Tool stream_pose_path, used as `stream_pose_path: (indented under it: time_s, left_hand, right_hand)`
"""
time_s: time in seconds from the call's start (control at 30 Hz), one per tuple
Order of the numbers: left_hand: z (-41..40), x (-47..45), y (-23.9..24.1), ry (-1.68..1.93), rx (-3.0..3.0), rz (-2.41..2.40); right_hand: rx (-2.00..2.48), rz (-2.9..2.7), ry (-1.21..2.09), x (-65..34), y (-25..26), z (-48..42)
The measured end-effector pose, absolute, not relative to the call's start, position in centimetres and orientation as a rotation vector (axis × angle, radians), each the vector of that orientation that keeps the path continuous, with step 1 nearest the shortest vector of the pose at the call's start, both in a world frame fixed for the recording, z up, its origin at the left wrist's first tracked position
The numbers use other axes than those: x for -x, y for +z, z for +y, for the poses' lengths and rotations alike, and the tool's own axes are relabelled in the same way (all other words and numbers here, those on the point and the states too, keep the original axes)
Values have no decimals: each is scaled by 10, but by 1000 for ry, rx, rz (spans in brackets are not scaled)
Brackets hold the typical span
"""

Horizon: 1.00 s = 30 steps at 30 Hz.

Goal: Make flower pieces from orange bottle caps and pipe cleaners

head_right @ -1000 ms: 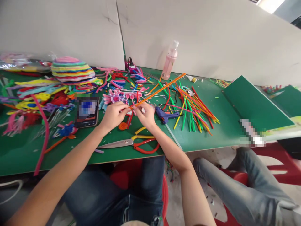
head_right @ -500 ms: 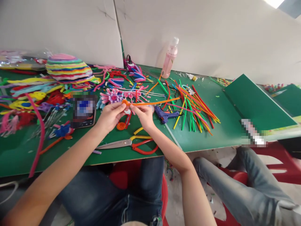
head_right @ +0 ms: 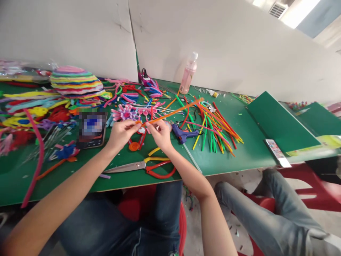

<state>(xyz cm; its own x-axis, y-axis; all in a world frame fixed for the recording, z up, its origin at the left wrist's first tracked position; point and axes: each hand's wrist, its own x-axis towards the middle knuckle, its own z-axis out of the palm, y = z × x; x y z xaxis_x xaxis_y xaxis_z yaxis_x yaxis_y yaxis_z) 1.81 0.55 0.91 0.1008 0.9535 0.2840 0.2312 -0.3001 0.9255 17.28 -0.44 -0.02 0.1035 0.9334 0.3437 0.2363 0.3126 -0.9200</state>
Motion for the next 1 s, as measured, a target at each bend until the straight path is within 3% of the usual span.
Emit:
stream_pose_path:
  time_s: [0.2,0.33,0.53,0.7,1.0]
  left_hand:
    - [2,-19,6,931,-2297,1307]
    - [1,-16,12,817,-2334,1447]
    - [8,-11,15,1153,-1710,1129]
    - [10,-15,12,1204,-1206,1046]
    - [5,-32,10,1247,-916,955]
  right_hand:
    - [1156,-1560,618,-175,7,-5]
    - [1179,-1486,820,-176,7,-1]
    - [1095,-1034,1171,-173,8,2]
    - [1059,-850,1240,-167,5,0]
    - [1080,-963,1260,-160,5,-6]
